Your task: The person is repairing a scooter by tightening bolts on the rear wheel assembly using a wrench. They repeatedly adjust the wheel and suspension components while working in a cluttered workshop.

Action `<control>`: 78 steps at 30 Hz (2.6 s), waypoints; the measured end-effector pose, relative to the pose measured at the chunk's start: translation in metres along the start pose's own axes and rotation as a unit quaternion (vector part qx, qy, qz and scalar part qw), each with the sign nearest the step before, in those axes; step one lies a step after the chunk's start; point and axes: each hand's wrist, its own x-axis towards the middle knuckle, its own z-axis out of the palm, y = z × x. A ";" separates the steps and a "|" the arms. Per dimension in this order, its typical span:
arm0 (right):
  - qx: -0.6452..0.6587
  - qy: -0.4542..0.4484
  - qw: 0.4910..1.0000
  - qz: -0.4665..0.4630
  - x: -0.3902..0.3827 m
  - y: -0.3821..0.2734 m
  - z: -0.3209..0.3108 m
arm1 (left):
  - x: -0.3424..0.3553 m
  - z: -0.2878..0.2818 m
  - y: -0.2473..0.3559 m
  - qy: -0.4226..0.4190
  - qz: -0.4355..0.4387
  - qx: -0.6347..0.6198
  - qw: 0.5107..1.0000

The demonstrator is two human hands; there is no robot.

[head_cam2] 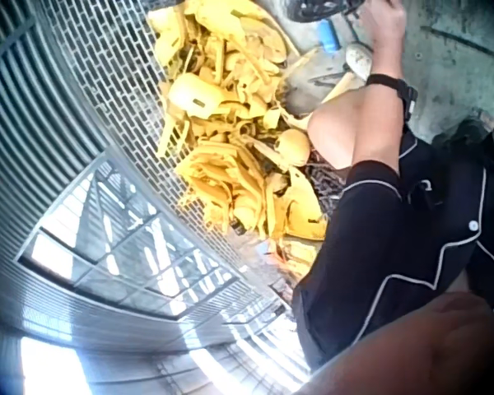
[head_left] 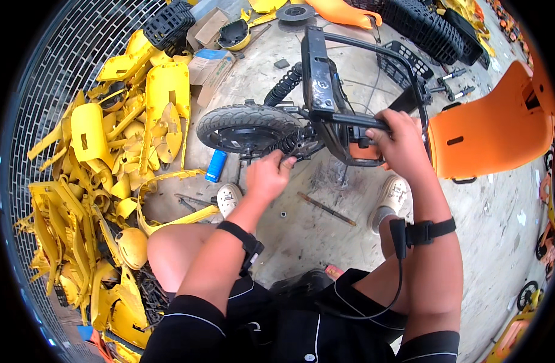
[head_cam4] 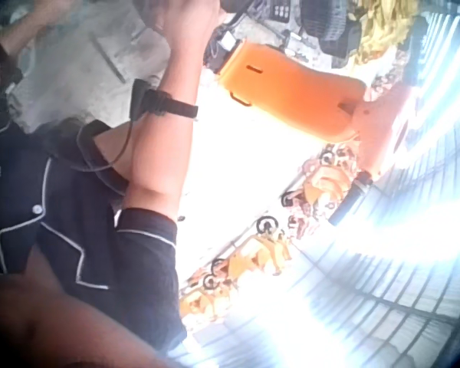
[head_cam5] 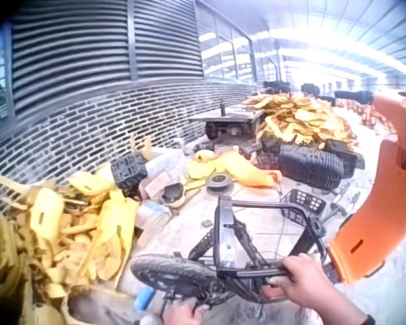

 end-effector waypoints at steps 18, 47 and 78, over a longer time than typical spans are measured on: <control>-0.075 -0.051 0.996 -0.004 0.004 -0.007 0.005 | -0.016 0.132 0.053 0.057 -0.105 -0.506 0.854; -0.006 0.118 0.992 0.053 -0.026 -0.019 -0.007 | -0.006 0.086 0.155 -0.125 -0.333 -0.881 0.313; 0.066 -0.392 0.885 0.242 -0.028 0.013 0.016 | 0.126 -0.037 0.051 -0.361 -0.238 -0.369 0.822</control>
